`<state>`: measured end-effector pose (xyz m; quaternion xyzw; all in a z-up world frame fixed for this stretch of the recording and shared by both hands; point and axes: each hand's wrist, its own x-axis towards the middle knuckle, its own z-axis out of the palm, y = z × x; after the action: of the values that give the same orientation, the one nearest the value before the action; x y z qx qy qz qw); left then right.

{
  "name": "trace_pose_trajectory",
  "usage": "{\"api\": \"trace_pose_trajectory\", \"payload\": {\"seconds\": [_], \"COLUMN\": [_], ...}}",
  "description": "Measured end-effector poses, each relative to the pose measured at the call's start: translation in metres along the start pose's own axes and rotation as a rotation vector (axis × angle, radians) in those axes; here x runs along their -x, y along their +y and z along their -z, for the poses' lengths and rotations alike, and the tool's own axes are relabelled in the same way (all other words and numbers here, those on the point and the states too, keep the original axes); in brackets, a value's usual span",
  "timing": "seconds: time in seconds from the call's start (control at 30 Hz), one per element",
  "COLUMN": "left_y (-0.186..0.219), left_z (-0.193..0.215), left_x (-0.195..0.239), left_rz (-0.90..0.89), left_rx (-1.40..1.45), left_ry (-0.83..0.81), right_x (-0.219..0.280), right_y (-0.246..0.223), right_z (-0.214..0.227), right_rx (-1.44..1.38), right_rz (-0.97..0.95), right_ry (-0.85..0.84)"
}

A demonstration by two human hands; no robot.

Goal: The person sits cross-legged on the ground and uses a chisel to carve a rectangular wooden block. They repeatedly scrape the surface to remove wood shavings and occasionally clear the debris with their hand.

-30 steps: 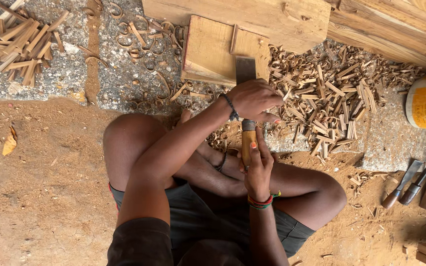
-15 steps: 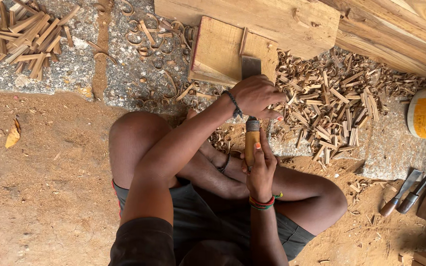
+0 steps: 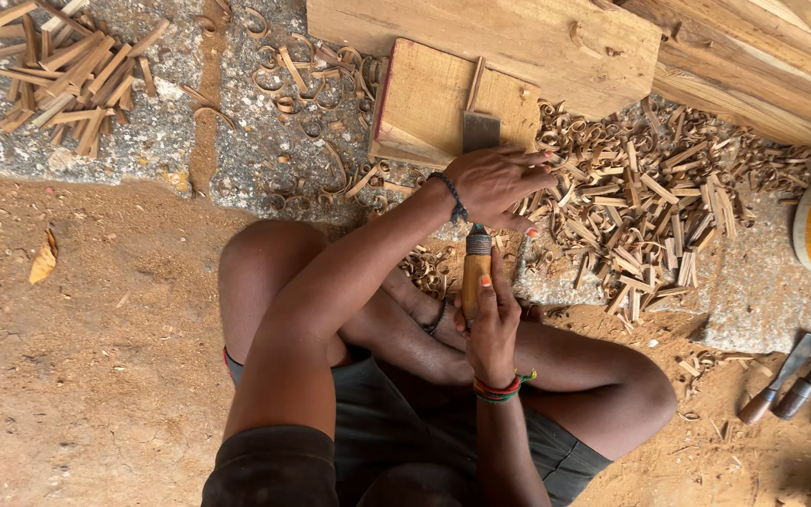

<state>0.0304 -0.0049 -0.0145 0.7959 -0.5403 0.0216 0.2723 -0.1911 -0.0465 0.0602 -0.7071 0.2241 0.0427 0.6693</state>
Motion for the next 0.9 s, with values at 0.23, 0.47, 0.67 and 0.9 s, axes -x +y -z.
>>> {"api": "trace_pose_trajectory", "payload": {"seconds": [0.23, 0.47, 0.67, 0.9], "left_y": [-0.003, -0.005, -0.008, -0.019], "left_z": [0.006, 0.009, 0.004, 0.005], "left_x": [0.003, 0.004, 0.003, -0.009], "left_rz": [0.076, 0.046, 0.074, 0.064], "left_rx": [0.05, -0.03, -0.015, -0.034], "left_ry": [-0.235, -0.325, -0.3, -0.316], "right_x": [0.001, -0.004, -0.013, -0.027], "right_y": [-0.002, 0.015, 0.025, 0.028], "right_z": [-0.016, -0.024, -0.022, -0.017], "right_rx": [0.06, 0.005, 0.005, 0.008], "right_rz": [0.036, 0.049, 0.032, 0.089], "right_ry": [0.024, 0.048, 0.053, 0.007]}}
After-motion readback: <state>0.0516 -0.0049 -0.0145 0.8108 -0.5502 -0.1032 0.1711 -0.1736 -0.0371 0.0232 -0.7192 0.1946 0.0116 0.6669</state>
